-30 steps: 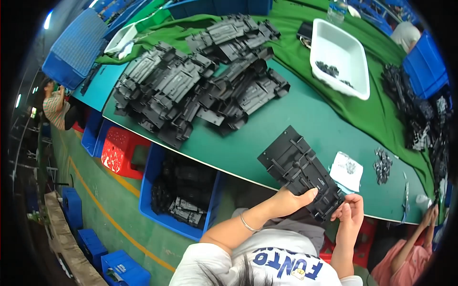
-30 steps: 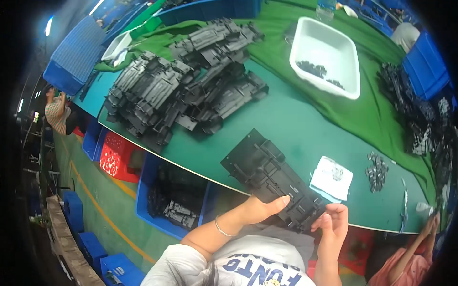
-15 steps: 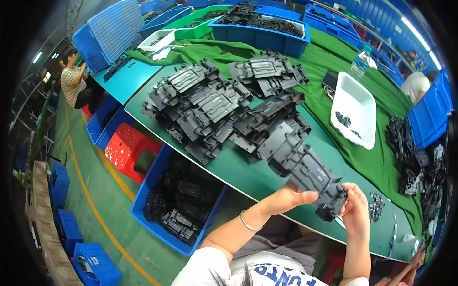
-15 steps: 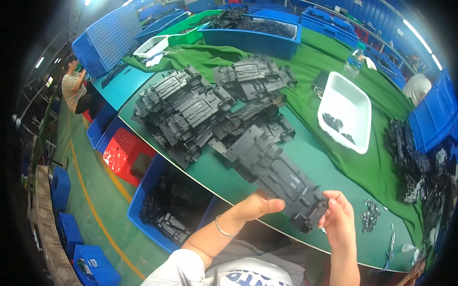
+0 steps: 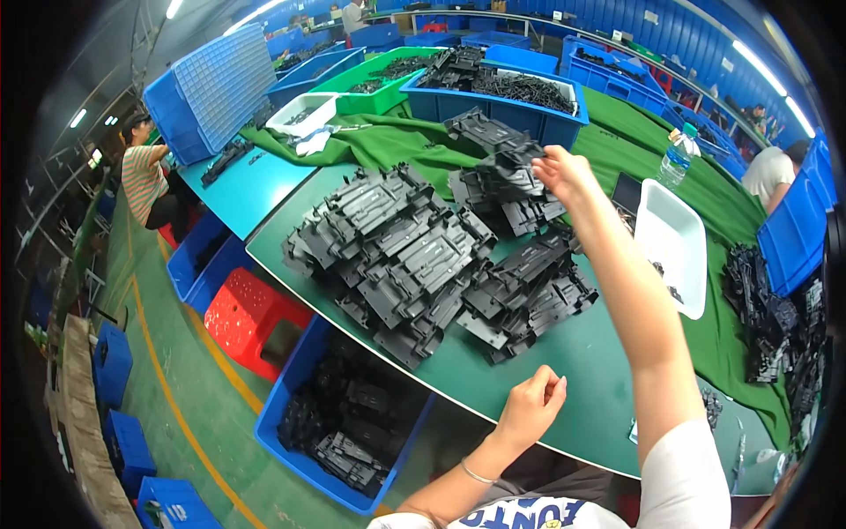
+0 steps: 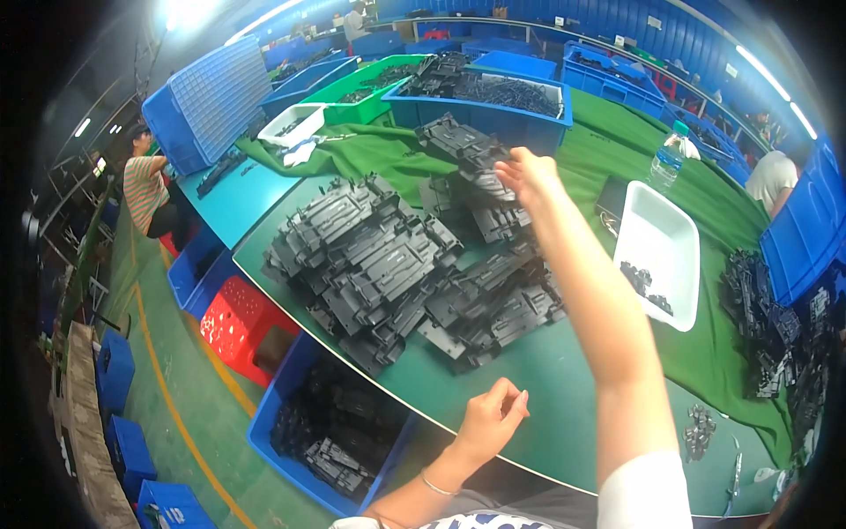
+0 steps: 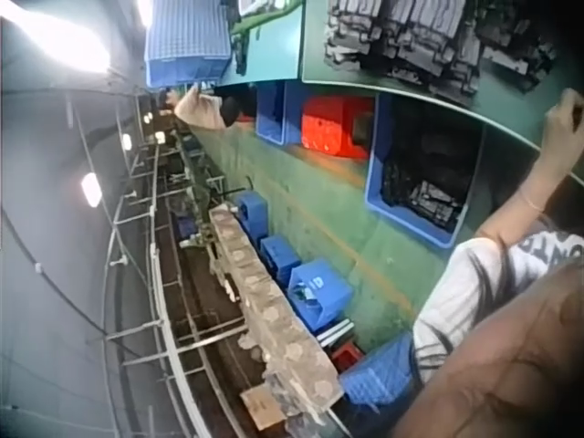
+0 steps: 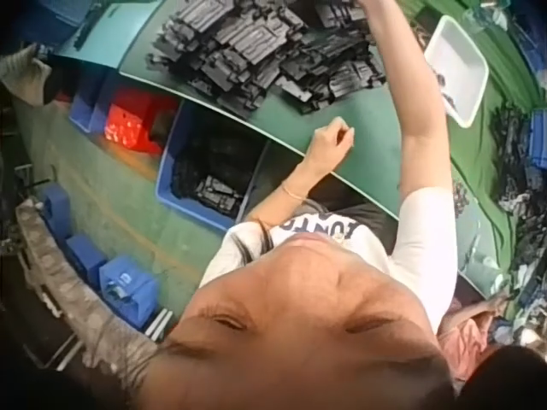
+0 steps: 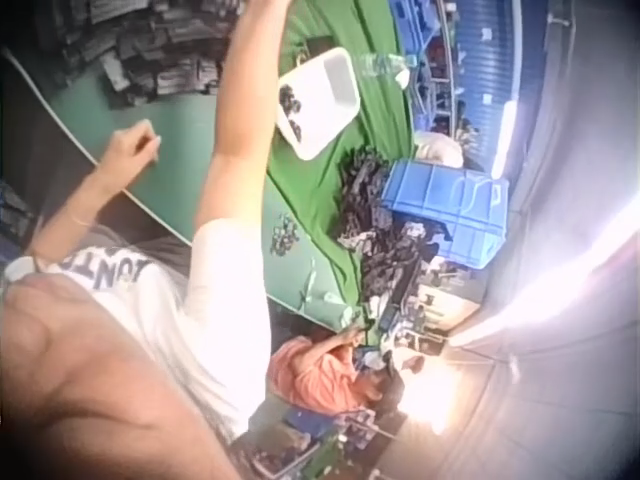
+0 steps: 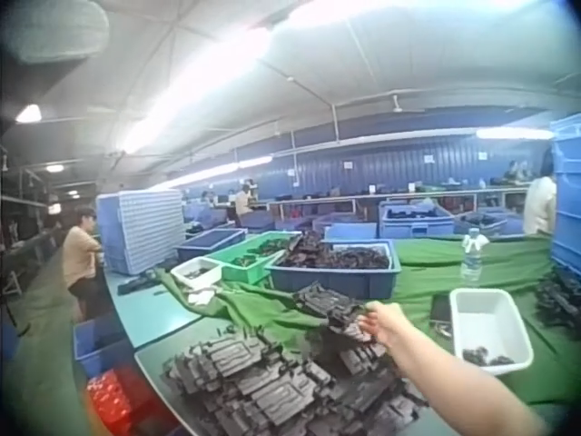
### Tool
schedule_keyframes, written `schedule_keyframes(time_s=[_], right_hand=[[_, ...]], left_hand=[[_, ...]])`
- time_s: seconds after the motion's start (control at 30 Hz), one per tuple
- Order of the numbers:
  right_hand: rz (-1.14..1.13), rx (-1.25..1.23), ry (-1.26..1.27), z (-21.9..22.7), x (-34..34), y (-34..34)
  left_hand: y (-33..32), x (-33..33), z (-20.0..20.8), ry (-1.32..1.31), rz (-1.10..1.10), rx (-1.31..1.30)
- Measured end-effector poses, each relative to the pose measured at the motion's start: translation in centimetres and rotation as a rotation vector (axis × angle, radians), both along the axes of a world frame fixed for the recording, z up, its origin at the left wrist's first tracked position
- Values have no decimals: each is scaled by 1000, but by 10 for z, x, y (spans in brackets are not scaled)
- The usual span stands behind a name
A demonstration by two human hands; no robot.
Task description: The person repeatedly attaches small plastic pieces onto toy car chassis parts by hand and stacks the assembled chassis onto a pile on the workstation table.
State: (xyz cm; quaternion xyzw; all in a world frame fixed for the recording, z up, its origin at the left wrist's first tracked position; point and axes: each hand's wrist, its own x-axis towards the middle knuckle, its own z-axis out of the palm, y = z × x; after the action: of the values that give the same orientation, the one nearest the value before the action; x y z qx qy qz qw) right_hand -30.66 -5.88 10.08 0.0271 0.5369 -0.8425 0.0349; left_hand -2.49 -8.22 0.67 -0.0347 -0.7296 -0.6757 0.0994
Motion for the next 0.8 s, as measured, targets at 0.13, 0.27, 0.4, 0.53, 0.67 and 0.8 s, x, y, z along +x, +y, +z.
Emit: schedule_keyframes(time_s=[0.13,0.27,0.4,0.53,0.67,0.8], right_hand=[[-58,20,-60,-13,-14,-37],[60,25,-73,-10,-17,-13],[565,354,185,25,35,60],[640,959,281,58,110,179],[-74,1314,-7,19,187,389],[-519,1438,-400,-23,260,487]], left_hand=[[-4,4,1,-87,-35,57],[-4,-1,-3,-125,-77,67],[-5,-10,-13,-86,29,85],[-17,-10,-6,-135,88,101],[0,-10,-3,-99,15,81],[1,-7,-10,-87,10,89]])
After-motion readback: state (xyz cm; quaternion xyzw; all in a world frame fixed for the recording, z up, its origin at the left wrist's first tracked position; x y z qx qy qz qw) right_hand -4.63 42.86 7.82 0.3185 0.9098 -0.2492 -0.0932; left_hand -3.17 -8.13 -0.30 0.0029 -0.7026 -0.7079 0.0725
